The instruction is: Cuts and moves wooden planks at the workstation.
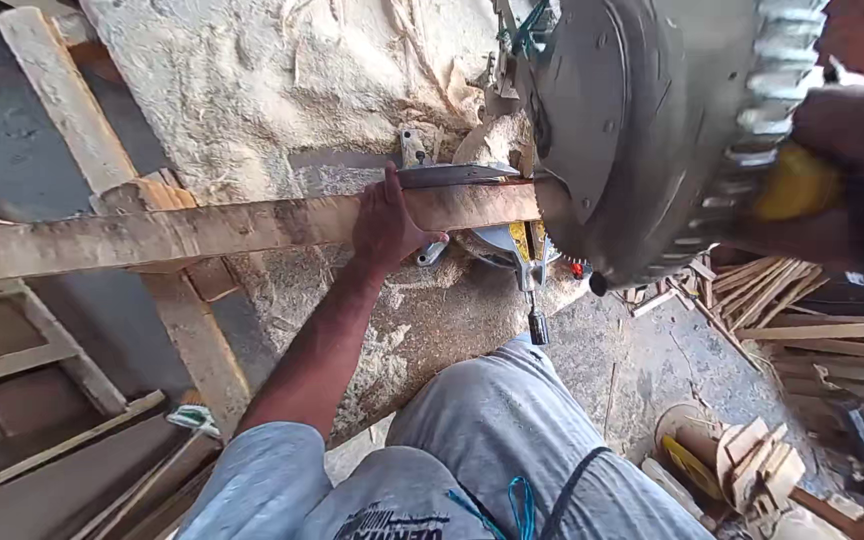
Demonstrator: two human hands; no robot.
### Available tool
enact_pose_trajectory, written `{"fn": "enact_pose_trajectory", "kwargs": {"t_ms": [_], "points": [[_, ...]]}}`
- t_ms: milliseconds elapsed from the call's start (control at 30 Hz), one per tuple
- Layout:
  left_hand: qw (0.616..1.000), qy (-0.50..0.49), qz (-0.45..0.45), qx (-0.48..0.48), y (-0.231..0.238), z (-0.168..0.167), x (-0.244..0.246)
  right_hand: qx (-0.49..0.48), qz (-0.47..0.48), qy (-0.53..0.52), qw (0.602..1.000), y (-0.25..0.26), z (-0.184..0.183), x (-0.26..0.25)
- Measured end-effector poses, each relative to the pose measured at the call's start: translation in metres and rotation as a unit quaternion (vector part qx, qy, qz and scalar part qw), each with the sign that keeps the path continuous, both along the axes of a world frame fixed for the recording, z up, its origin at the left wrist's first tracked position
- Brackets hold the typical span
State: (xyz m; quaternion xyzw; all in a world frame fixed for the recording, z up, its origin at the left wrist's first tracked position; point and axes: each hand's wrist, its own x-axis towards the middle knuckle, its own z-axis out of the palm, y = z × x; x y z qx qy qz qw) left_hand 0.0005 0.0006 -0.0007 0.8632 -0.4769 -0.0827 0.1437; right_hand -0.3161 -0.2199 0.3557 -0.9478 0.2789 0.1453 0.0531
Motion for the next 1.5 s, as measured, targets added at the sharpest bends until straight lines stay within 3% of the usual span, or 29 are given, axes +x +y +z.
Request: {"fn": "enact_pose_trajectory", "kwargs": {"t_ms": [100,367,1300,1500], "points": [[0.999,-0.025,-0.013,-0.017,0.001,-0.002,-0.001,-0.084,0.034,-0.116,0.989,0.032,-0.057,-0.036],[0.999,-0.033,-0.007,-0.026,0.0,-0.001,-0.004,-0.141,0.059,-0.142,0.978,0.059,-0.086,-0.042],[0.999,-0.046,0.008,-0.01,-0.004,0.0,-0.005,-0.174,0.048,-0.153,0.972,0.069,-0.105,-0.046],[0.999,-0.031,0.015,0.021,-0.006,0.006,-0.005,-0.216,0.057,-0.209,0.952,0.074,-0.13,-0.053]]}}
